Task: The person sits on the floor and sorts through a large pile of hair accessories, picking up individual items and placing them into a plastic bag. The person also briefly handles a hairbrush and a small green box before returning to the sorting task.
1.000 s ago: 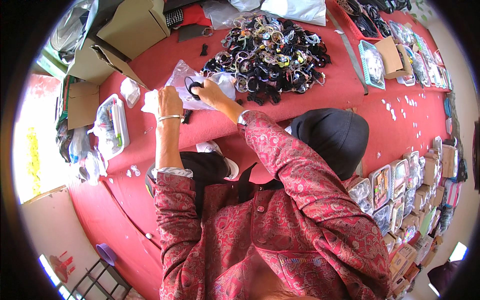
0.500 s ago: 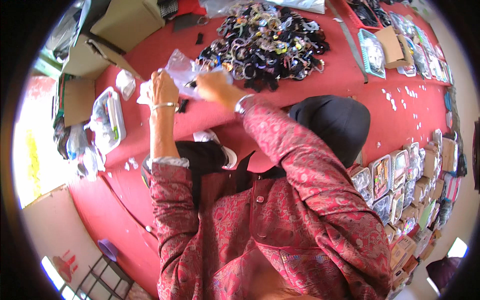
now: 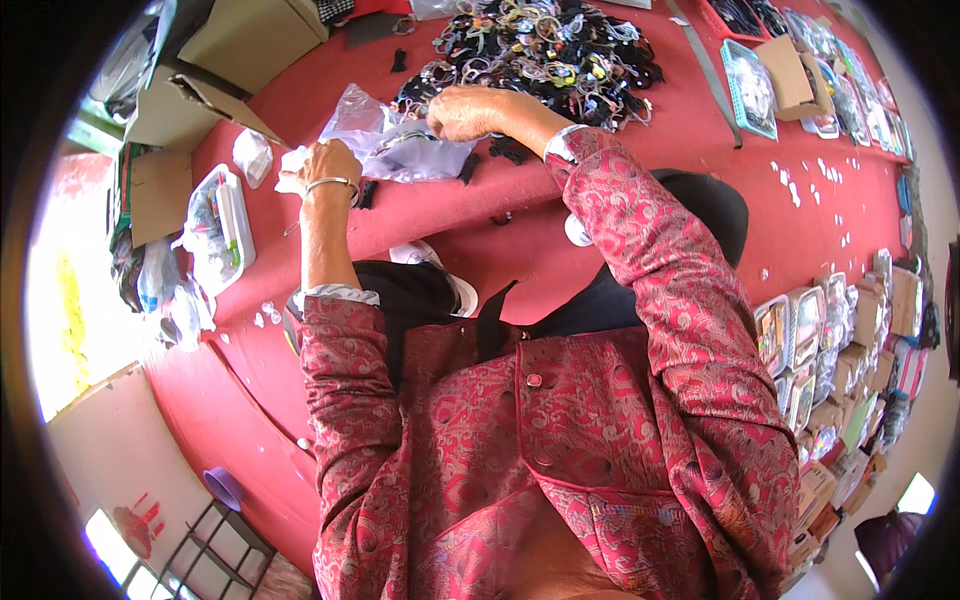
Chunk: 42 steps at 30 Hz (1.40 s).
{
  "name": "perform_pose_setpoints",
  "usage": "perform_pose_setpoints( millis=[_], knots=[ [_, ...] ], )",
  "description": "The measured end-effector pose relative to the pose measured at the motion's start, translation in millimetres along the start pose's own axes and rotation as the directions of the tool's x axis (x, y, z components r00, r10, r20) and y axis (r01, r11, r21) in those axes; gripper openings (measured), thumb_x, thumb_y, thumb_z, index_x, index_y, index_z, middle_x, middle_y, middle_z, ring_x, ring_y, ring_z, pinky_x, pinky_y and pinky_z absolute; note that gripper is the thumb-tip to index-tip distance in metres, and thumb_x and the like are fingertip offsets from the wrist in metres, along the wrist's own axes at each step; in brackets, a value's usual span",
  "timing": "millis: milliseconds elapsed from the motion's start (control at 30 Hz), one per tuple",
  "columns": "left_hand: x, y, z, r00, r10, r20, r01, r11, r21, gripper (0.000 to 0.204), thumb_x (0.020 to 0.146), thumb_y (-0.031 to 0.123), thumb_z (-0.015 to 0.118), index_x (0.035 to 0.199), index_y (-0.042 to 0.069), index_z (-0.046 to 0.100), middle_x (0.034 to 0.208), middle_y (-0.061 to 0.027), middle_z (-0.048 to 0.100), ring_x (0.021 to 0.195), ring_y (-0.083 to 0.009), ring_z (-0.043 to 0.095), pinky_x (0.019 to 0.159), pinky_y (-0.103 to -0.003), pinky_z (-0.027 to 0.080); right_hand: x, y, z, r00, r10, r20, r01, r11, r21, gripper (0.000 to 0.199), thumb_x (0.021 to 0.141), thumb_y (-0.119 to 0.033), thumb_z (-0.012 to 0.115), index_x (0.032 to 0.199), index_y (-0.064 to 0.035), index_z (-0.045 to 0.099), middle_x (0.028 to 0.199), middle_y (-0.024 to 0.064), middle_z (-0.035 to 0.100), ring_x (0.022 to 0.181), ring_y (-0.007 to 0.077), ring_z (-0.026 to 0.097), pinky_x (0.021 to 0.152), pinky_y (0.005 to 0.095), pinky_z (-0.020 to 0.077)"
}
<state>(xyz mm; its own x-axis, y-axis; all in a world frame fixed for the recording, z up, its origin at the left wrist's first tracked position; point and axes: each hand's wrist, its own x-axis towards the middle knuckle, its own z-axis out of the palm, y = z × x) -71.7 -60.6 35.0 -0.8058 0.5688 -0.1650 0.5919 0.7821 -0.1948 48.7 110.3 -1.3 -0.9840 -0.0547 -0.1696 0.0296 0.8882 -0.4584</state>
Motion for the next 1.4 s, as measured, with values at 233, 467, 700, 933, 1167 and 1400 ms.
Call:
perform_pose_setpoints(
  millis=[233,467,700,933,1167,1400],
  knots=[
    [-8,10,-16,0.983,-0.035,-0.179,0.035,0.999,-0.004,0.024,0.079,0.025,0.049,0.088,0.012,0.068,0.108,-0.006,0.058,0.099,-0.028,0.056,0.091,-0.062,0.019,-51,34,-2,0.677,0.59,-0.441,0.034,0.573,0.819,0.025,0.082,-0.025,0.052,0.076,-0.0023,0.061,0.07,0.0049,0.062,0.059,0.0095,0.059,0.048,0.0213,0.0439],
    [-2,28,-16,0.795,0.124,-0.593,-0.294,0.935,-0.199,0.027,0.08,0.031,0.048,0.068,0.008,0.058,0.082,-0.0086,0.063,0.081,-0.0303,0.06,0.089,-0.061,0.025,-85,118,142,0.399,0.866,-0.302,-0.606,0.496,0.622,0.025,0.074,-0.021,0.05,0.074,0.0014,0.061,0.07,0.0181,0.063,0.068,0.0335,0.063,0.063,0.0428,0.0504],
    [-13,36,-13,0.714,0.339,-0.613,-0.578,0.779,-0.243,0.02,0.077,0.023,0.05,0.066,0.008,0.058,0.072,-0.0122,0.062,0.064,-0.0313,0.06,0.07,-0.042,0.046,-65,19,175,0.724,0.644,-0.25,-0.603,0.765,0.226,0.017,0.069,-0.013,0.051,0.073,-0.0017,0.062,0.078,0.0206,0.062,0.072,0.0352,0.062,0.063,0.0445,0.0502],
    [-55,74,24,0.651,0.752,0.1,-0.749,0.658,-0.074,0.03,0.08,0.033,0.051,0.077,0.006,0.063,0.08,-0.0129,0.064,0.074,-0.0301,0.063,0.063,-0.04,0.051,-60,47,164,0.518,0.716,-0.467,-0.724,0.658,0.207,0.027,0.07,-0.024,0.066,0.086,-0.0044,0.056,0.088,0.015,0.057,0.072,0.032,0.061,0.061,0.0426,0.0495],
    [-73,86,30,0.532,0.733,0.423,-0.764,0.631,-0.134,0.031,0.079,0.033,0.058,0.09,0.006,0.065,0.095,-0.0154,0.063,0.09,-0.0297,0.06,0.076,-0.039,0.048,-48,73,161,0.47,0.805,-0.362,-0.742,0.582,0.331,0.018,0.069,-0.02,0.06,0.077,-0.0032,0.062,0.081,0.0192,0.061,0.075,0.034,0.061,0.066,0.0434,0.0497],
    [-66,86,43,0.55,0.758,0.351,-0.771,0.622,-0.137,0.023,0.08,0.024,0.055,0.089,0.005,0.065,0.09,-0.0157,0.063,0.088,-0.0305,0.061,0.075,-0.04,0.049,-71,103,132,0.367,0.929,-0.046,0.013,0.044,0.999,0.011,0.079,-0.009,0.056,0.081,0.0006,0.06,0.062,0.0074,0.06,0.041,0.0132,0.053,0.033,0.0234,0.0354]
  ],
)
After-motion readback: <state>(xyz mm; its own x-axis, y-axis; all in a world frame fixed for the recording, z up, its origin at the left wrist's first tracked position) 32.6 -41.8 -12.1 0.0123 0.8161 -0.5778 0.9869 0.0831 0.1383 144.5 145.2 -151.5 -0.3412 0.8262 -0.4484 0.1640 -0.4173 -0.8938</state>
